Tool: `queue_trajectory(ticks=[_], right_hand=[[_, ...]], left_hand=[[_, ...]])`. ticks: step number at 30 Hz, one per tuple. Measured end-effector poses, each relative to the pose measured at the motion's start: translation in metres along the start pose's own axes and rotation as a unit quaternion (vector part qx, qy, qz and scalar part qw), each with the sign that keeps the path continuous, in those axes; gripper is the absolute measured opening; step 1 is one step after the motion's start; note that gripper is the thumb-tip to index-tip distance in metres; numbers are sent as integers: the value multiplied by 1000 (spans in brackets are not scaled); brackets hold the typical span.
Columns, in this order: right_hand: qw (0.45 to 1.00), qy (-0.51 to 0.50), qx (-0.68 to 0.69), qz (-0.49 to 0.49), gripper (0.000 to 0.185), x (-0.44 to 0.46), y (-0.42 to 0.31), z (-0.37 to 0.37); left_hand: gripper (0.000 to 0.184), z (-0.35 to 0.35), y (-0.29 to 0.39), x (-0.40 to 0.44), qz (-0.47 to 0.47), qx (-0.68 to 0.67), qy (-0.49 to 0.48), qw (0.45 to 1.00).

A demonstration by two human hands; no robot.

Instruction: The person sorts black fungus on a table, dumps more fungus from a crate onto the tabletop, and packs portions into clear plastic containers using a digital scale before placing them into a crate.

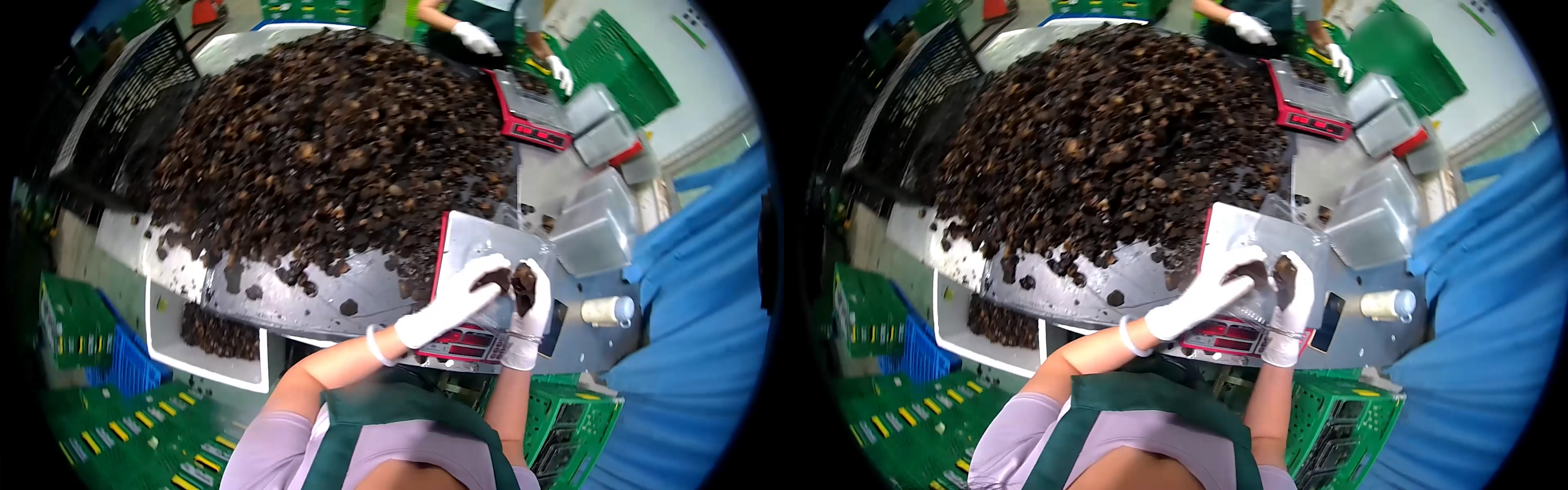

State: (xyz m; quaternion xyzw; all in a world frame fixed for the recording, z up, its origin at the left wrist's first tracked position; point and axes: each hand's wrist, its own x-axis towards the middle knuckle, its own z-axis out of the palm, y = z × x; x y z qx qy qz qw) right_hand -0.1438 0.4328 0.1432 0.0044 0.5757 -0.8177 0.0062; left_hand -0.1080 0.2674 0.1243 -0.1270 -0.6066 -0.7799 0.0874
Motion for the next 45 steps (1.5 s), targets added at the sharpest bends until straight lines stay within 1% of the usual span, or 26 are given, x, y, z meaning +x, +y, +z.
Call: queue_trajectory(ticks=[2,3,6,7,9,10,11,14,16,18,20,22,24,25,26,27,29,30,31,33,35,37,38,40,43,45], right_hand=[[990,39,-132,-21,27,1,6,-11],[957,4,-265,-116,26,4,12,-19],[925,39,-353,-131,22,0,9,-20],[922,62,-357,-137,19,-4,3,-13],[911,61,-371,-171,18,-8,-4,-3],[905,54,-380,-185,17,-10,-6,3],[901,41,-392,-180,17,-13,-6,12],[894,-41,-405,-187,13,-27,4,57],[859,-112,-439,-238,12,-36,19,85],[872,-186,-408,-195,13,-48,34,113],[868,-243,-400,-164,14,-51,44,137],[887,-279,-353,-99,18,-38,55,154],[916,-273,-290,-54,25,-18,65,174],[907,-281,-298,-102,29,-3,71,187],[905,-267,-319,-91,35,10,75,204],[903,-265,-326,-88,47,23,76,225],[889,-274,-338,-146,66,51,85,259],[833,-278,-402,-260,75,68,96,270],[780,-270,-487,-286,84,74,95,283],[722,-269,-570,-284,92,90,109,291],[652,-256,-667,-254,94,96,124,286],[677,-254,-651,-232,84,88,139,268],[700,-256,-624,-234,80,83,150,254],[700,-234,-623,-260,63,58,152,239],[744,-212,-563,-292,45,27,155,224],[732,-212,-560,-326,42,9,165,211]], left_hand=[[44,7,16,-14,58,209,16,976],[44,3,17,-23,69,231,4,970],[27,-32,9,-61,137,302,38,943],[24,-53,21,-71,96,391,39,915],[9,-98,20,-86,-1,579,39,814],[13,-121,-1,-98,45,596,145,788],[20,-140,-7,-100,-17,617,175,767],[24,-179,-45,-110,-88,655,128,739],[18,-185,-52,-119,-81,628,126,763],[19,-178,-20,-128,44,583,201,786],[22,-186,45,-145,26,562,229,794],[25,-220,90,-189,-86,607,238,754],[35,-259,123,-233,-254,660,193,680],[41,-269,130,-235,-204,681,225,666],[47,-280,137,-232,-154,699,257,649],[56,-282,148,-207,-123,634,287,708],[57,-292,140,-158,-22,575,302,760],[56,-298,127,-132,-4,570,301,765],[59,-307,110,-110,8,574,284,768],[71,-323,73,-74,47,607,238,756],[77,-323,51,-56,23,641,198,741],[78,-318,37,-53,-5,690,165,705],[75,-316,29,-56,26,672,177,718],[72,-309,26,-68,21,624,166,764],[65,-299,18,-88,65,615,146,772],[59,-292,21,-98,86,611,135,775]])
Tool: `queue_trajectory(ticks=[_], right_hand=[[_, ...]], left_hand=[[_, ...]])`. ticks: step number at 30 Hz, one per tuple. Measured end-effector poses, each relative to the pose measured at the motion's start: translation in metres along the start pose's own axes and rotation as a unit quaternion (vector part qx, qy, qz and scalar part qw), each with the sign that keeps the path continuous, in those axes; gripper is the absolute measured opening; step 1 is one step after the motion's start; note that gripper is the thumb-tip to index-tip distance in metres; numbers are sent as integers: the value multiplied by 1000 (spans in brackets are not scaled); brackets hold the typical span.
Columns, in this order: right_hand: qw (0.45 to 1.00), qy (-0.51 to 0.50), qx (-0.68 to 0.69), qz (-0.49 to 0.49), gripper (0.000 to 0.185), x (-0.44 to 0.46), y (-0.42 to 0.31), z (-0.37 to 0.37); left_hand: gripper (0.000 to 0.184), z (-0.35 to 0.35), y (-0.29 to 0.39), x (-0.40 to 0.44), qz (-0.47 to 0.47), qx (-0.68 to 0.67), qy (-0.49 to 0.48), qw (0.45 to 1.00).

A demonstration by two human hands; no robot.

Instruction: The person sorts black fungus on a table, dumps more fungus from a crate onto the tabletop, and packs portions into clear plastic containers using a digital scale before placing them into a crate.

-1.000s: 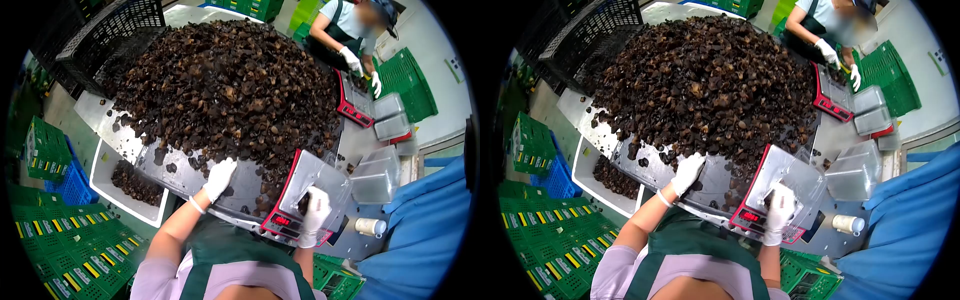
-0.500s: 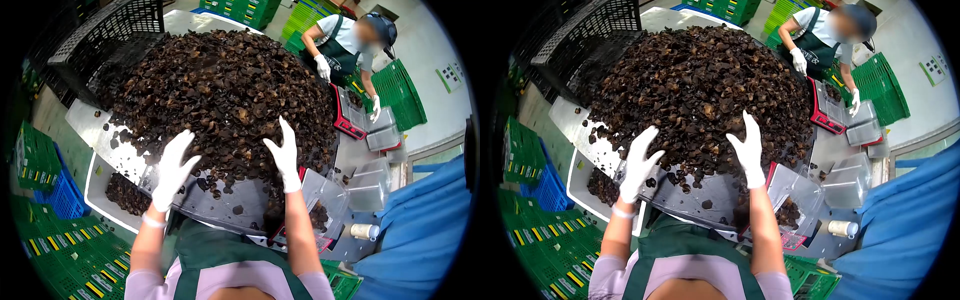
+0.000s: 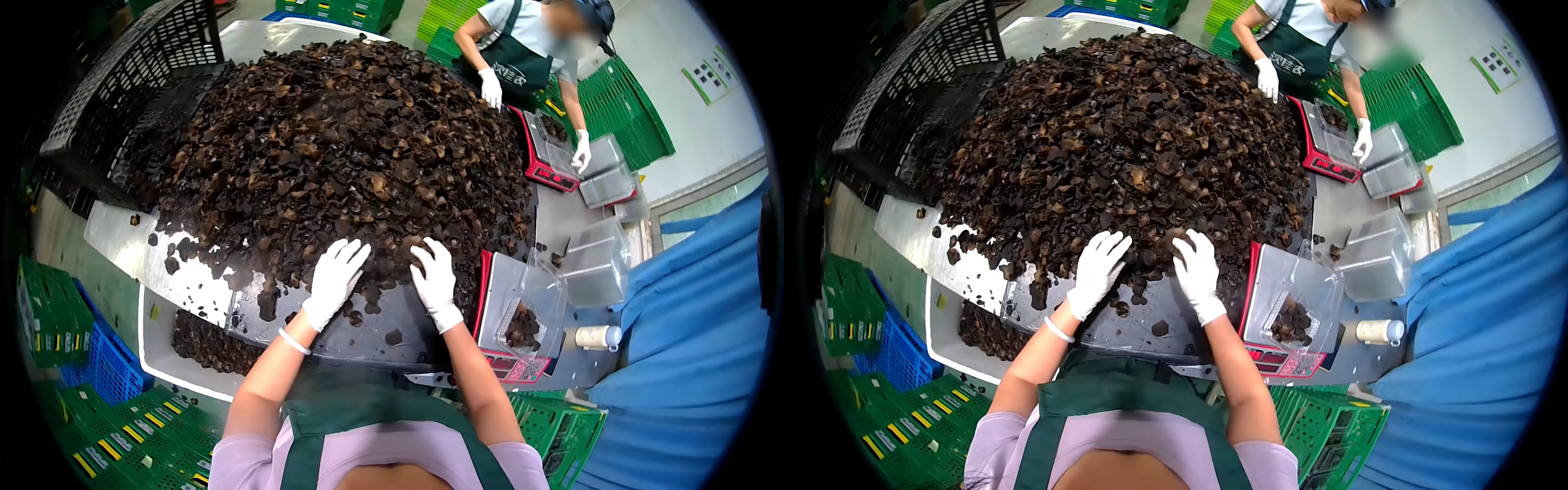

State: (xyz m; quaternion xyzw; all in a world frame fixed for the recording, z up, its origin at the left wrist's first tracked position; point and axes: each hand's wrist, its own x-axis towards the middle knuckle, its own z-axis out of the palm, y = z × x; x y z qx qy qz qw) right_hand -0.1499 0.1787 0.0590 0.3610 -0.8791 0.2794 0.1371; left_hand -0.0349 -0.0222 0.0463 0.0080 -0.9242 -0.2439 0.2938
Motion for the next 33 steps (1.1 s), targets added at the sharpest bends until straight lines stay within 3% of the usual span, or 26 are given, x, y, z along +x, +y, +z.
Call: queue_trajectory(ticks=[5,9,13,17,21,25,26,30,33], right_hand=[[997,-61,53,-17,42,-65,-24,1],[978,-207,33,3,46,-117,-39,-1],[971,-232,19,54,52,-136,-53,-31],[984,-148,52,82,60,-125,-47,-53],[994,-18,42,95,50,-104,-23,-41],[989,-123,-56,62,66,-97,-29,-17],[988,-143,-18,56,67,-112,-29,-7],[972,-228,-52,-1,62,-144,-53,-21],[977,-209,0,-40,56,-152,-48,-30]], left_hand=[[42,3,12,-43,73,-43,-68,994],[36,6,22,-91,98,-64,-151,982],[38,-16,21,-118,74,-84,-161,981],[36,-30,14,-139,16,-67,-113,991],[37,-36,18,-144,-3,-46,-104,993],[43,-41,23,-145,-4,-40,-139,990],[45,-44,23,-146,-2,-22,-148,989],[49,-59,18,-160,-73,-19,-72,995],[51,-67,15,-170,-118,-5,-38,992]])
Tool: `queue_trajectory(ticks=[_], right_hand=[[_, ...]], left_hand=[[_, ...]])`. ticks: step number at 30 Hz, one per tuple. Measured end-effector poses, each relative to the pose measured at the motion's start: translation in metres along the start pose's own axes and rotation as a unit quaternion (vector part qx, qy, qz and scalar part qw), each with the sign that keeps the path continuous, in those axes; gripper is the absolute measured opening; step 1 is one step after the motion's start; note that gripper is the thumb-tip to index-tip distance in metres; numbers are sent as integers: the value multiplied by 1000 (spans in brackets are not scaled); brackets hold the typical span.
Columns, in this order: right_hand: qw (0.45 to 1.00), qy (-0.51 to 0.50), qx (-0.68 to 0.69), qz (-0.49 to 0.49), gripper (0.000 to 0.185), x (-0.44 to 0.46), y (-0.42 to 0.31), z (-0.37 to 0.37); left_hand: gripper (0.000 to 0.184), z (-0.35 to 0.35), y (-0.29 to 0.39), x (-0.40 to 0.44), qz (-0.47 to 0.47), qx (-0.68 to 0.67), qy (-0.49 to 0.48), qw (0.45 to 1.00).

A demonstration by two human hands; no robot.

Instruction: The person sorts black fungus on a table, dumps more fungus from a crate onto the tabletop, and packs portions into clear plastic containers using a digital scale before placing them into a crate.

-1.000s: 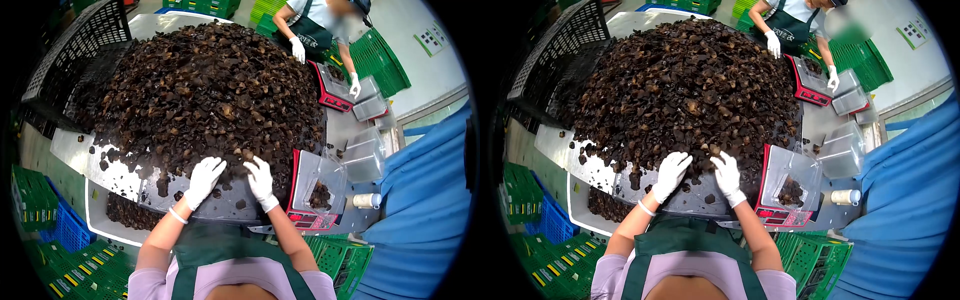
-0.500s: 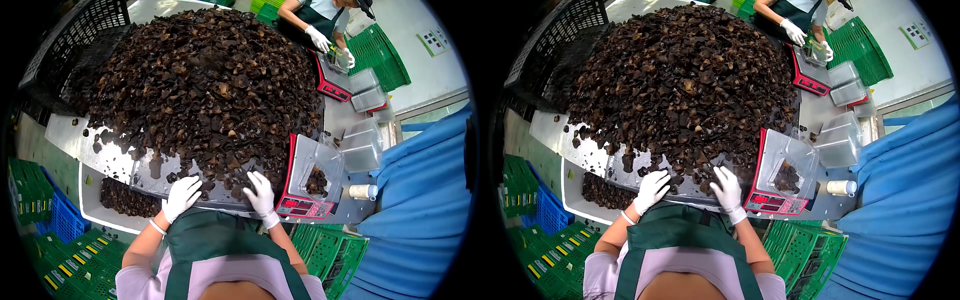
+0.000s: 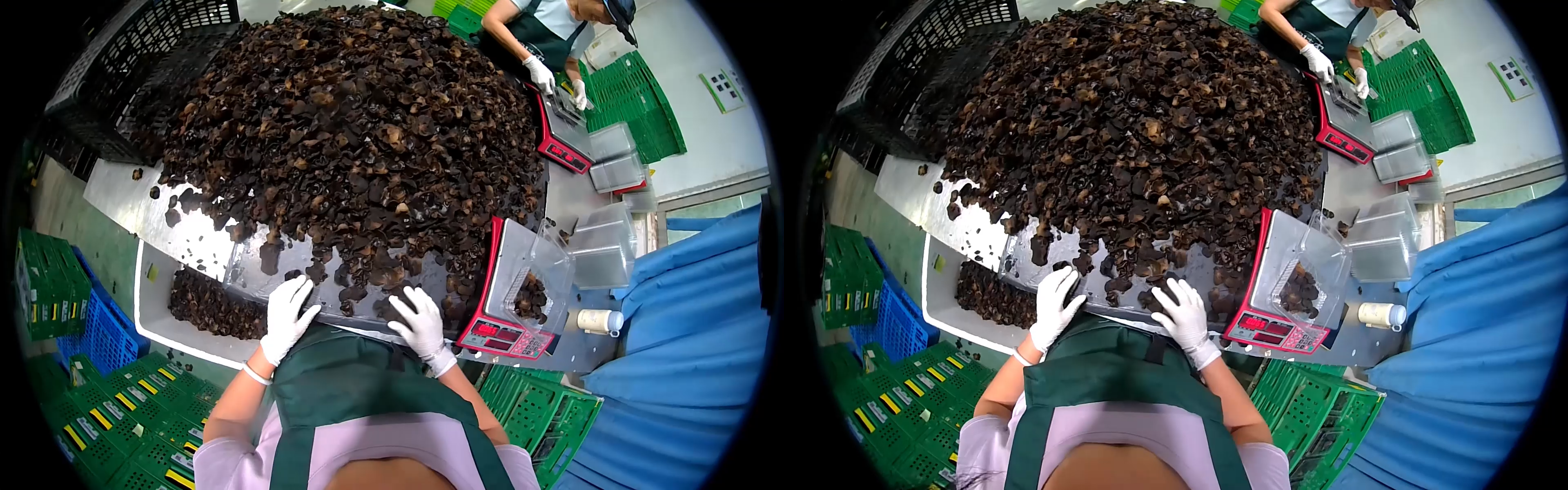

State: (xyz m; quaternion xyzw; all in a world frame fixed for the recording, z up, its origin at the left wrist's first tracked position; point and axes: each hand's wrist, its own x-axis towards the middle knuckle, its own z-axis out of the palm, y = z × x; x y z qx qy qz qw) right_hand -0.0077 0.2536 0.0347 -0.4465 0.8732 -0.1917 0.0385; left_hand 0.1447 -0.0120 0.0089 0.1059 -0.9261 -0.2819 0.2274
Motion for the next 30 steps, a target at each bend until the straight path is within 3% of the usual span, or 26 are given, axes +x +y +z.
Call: queue_trajectory(ticks=[2,4,6,9,12,14,17,19,20,22,24,27,30], right_hand=[[995,93,24,14,47,18,-1,-19],[983,145,85,72,42,38,2,-29],[970,186,146,60,38,56,19,-23],[994,99,40,37,46,77,21,-16],[999,-27,-27,-24,53,61,15,3],[999,-17,1,-47,52,40,3,-9],[983,89,144,72,55,24,9,-32],[939,180,228,183,59,7,22,-32],[923,174,265,217,69,0,26,-32],[957,141,188,168,86,-2,26,-28],[989,41,40,140,116,3,24,-15],[993,-6,-7,117,119,13,16,4],[999,-19,-17,29,112,27,5,12]], left_hand=[[51,2,-2,-4,4,-10,-1,1000],[52,5,2,-1,30,-19,-55,998],[62,15,7,7,58,-23,-103,993],[82,26,24,29,75,-45,-139,986],[85,34,31,42,66,-37,-157,985],[83,38,26,39,61,-53,-158,984],[78,39,15,25,74,-79,-146,983],[78,37,13,22,73,-88,-156,981],[79,35,14,22,73,-88,-164,980],[82,38,19,26,77,-98,-176,976],[85,41,26,34,79,-105,-184,974],[92,45,41,50,99,-80,-210,969],[88,57,39,51,115,-36,-213,969]])
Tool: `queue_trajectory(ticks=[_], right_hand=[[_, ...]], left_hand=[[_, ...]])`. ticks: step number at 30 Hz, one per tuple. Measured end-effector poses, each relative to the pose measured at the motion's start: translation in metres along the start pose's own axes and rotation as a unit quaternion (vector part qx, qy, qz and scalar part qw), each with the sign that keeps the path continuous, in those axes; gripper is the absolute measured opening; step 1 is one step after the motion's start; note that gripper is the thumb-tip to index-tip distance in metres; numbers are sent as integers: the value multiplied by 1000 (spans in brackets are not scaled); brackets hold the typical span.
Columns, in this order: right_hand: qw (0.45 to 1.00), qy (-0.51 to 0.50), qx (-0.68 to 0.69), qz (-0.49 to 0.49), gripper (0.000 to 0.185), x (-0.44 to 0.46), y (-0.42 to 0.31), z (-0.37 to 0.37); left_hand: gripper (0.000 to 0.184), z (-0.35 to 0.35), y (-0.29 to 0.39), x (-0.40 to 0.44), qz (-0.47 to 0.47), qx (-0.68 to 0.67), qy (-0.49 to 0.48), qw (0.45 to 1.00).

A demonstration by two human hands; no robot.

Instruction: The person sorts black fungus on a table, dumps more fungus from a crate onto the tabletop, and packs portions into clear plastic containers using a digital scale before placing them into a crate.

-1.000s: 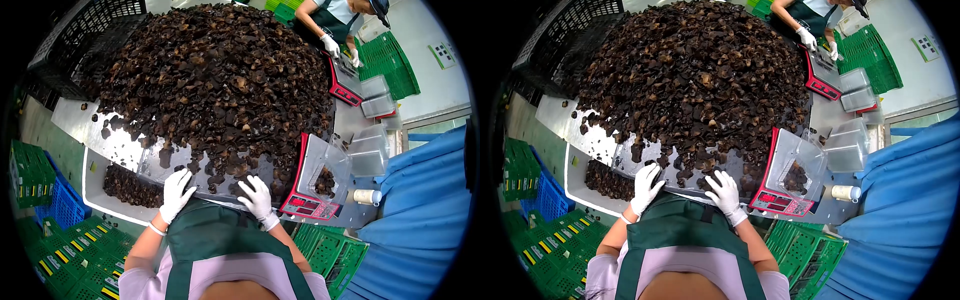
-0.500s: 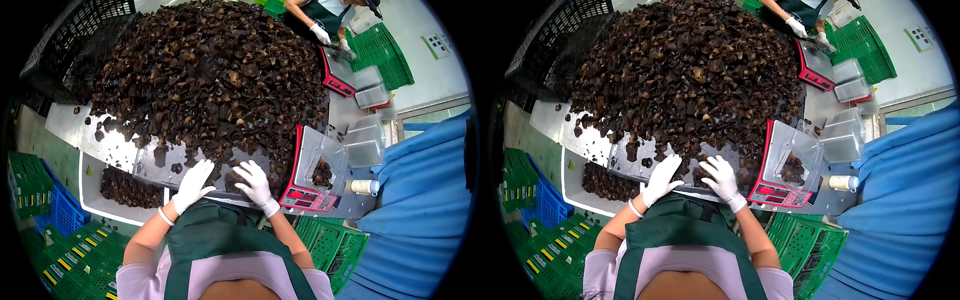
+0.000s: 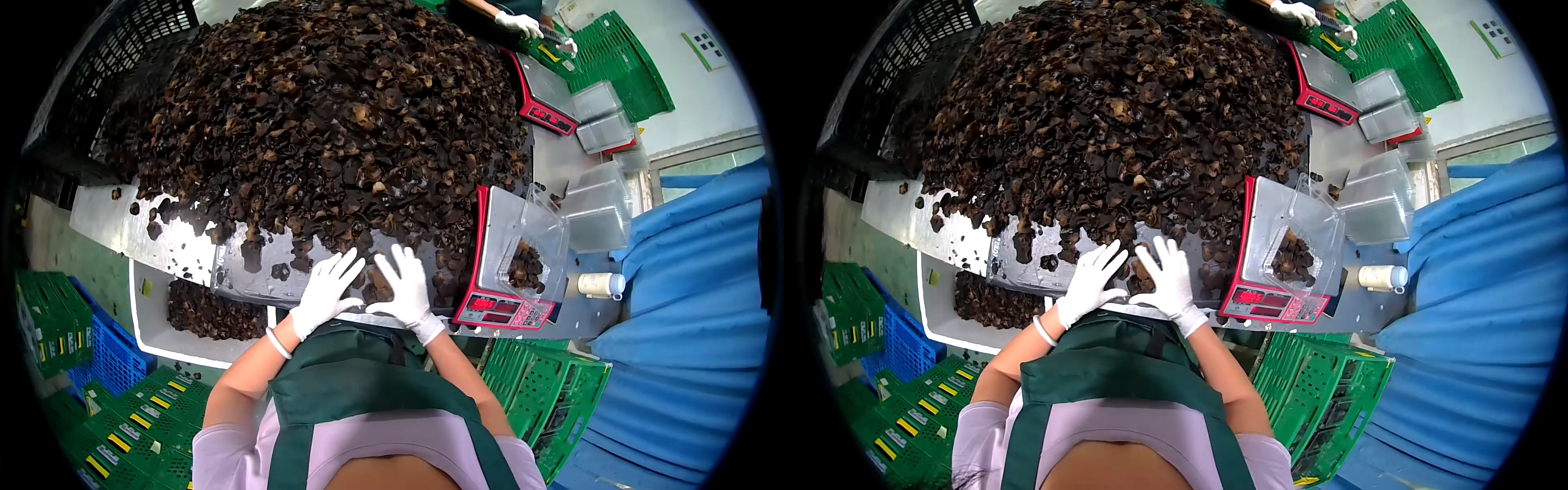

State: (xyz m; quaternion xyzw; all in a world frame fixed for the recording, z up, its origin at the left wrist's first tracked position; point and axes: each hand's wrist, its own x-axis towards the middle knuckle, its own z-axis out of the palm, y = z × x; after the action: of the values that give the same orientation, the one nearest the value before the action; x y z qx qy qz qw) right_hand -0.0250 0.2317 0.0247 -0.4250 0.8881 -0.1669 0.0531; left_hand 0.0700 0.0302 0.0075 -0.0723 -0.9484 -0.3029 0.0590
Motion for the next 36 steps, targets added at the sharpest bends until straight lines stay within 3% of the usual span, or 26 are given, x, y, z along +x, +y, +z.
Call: queue_trajectory(ticks=[1,2,5,7,12,14,15,16,18,19,20,22,23,25,26,27,30,31,32,34,36], right_hand=[[1000,-25,-10,-10,102,3,-7,1],[997,-42,-56,-27,94,4,-11,2],[1000,10,0,-17,73,3,-3,5],[999,47,18,-10,57,4,-3,4],[1000,6,-2,18,48,18,-4,1],[974,58,206,78,44,26,-1,-3],[950,133,282,15,34,33,10,5],[868,75,476,121,28,32,13,11],[606,-3,763,222,30,32,28,1],[506,35,833,220,36,28,23,-2],[455,56,861,223,37,26,21,-7],[269,24,932,240,43,19,32,-1],[249,43,939,233,46,15,39,7],[255,61,942,209,47,18,28,-19],[261,74,944,190,48,18,25,-29],[235,61,960,139,49,16,29,-31],[254,123,946,162,48,14,36,-42],[245,96,959,104,43,13,38,-52],[204,89,971,91,43,5,38,-64],[205,95,974,37,43,0,50,-72],[254,164,947,109,45,-11,56,-94]], left_hand=[[77,2,-2,1,15,25,27,999],[77,8,-6,0,18,26,25,999],[55,14,-12,-4,29,-8,71,997],[52,15,-12,-3,22,4,72,997],[45,13,-14,11,4,-19,92,996],[42,9,-13,14,-38,-114,129,984],[40,6,-11,15,-89,-214,142,962],[39,2,-7,16,-139,-312,153,928],[34,-14,0,18,-259,-548,99,789],[34,-19,3,18,-279,-651,99,699],[34,-23,7,19,-293,-743,96,594],[44,-23,9,25,-305,-816,88,484],[45,-21,12,30,-292,-837,85,454],[48,-21,23,43,-276,-881,79,375],[50,-20,29,47,-268,-890,76,361],[49,-23,39,54,-264,-895,75,353],[50,-21,59,74,-249,-910,56,328],[53,-22,70,81,-229,-920,45,315],[56,-21,77,87,-235,-919,40,313],[58,-19,89,99,-204,-931,3,303],[58,-17,103,113,-207,-928,-14,309]])
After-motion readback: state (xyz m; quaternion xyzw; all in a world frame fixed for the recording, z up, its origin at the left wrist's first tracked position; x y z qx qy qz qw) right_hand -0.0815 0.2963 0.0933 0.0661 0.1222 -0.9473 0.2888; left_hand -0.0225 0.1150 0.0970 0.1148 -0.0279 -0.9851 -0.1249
